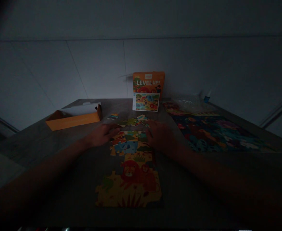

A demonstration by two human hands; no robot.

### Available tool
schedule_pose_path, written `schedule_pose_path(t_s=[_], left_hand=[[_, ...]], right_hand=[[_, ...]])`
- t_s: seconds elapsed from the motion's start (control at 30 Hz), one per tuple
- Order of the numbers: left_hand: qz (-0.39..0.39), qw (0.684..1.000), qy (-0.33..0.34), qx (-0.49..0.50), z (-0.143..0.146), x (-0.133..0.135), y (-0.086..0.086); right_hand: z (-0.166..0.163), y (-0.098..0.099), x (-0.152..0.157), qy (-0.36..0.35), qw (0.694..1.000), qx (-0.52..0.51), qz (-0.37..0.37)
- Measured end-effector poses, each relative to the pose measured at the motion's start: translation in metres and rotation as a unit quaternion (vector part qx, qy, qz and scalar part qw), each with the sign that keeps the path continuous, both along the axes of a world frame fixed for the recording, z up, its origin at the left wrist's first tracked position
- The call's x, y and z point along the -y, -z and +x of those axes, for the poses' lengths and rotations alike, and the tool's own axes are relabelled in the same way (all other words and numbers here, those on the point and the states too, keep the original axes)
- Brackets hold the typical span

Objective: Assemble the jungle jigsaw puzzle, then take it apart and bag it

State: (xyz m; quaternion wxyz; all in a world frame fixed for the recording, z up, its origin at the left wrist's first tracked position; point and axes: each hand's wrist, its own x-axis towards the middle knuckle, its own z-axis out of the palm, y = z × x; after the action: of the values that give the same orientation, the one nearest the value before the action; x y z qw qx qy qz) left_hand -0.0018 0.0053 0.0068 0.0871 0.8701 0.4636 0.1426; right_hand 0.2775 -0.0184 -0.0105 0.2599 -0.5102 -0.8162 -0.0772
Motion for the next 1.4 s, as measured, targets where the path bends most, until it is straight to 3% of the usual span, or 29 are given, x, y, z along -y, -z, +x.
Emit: schedule_pose_path(t_s=[0.23, 1.4], left_hand=[[0.006, 1.0, 0.004, -0.004, 0.0, 0.0, 0.0], [0.026, 0.999, 0.018, -0.014, -0.004, -0.005, 0.007]], right_hand=[[-0.001, 0.009, -0.003, -0.008, 1.0, -0.006, 0.003], [-0.002, 0.01, -0.003, -0.019, 1.0, 0.007, -0.024]])
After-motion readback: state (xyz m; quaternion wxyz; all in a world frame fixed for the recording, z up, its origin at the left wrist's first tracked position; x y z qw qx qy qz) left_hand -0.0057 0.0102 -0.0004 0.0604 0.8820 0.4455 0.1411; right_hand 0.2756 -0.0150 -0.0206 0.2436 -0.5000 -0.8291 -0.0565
